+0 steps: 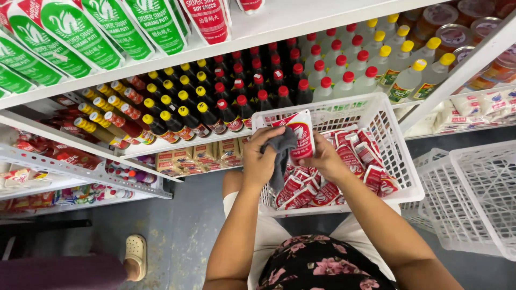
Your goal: Wiping sauce pouches with a cloth and placing them neatly on a grocery store shelf.
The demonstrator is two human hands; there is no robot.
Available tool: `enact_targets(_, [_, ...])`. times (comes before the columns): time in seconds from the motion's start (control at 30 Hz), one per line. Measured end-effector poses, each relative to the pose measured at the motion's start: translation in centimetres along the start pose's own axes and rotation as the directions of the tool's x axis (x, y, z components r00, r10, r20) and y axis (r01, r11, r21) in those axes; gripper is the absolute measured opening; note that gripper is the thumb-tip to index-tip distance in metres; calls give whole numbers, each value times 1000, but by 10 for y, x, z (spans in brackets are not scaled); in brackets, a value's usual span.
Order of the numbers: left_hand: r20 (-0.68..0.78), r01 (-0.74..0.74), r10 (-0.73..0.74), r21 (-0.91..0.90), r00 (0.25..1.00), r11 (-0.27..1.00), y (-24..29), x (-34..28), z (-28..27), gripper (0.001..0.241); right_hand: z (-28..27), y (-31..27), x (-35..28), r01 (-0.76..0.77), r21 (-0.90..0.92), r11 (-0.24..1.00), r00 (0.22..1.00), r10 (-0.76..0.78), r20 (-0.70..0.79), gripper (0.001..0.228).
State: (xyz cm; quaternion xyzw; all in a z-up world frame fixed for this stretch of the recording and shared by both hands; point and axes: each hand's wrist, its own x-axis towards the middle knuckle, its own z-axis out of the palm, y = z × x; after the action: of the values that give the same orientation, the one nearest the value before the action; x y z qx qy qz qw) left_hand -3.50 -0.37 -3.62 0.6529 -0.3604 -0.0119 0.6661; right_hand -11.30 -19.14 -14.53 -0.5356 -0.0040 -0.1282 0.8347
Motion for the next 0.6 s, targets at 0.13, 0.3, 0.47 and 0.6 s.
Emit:
enact_targets(0.13, [27, 11, -11, 21, 1000, 1000, 10, -2, 0, 30, -31, 30, -8, -85, -8, 996, 985, 85, 150, 64])
enact_targets(0.3, [89, 124, -117, -81, 989, 989, 10, -3, 5, 29, -10, 25, -16, -59, 24, 998, 996, 57, 70, 60])
enact_targets(0.47, [-112, -34, 62, 238, 992, 971, 44, -2, 16, 31, 33, -12, -12, -50, 215, 975, 995, 67, -72, 56])
enact_targets(0.6, [-212, -193, 369, 567, 905, 801, 54, 0, 27, 39, 41, -16, -11, -41, 323, 946, 989, 84, -122, 56])
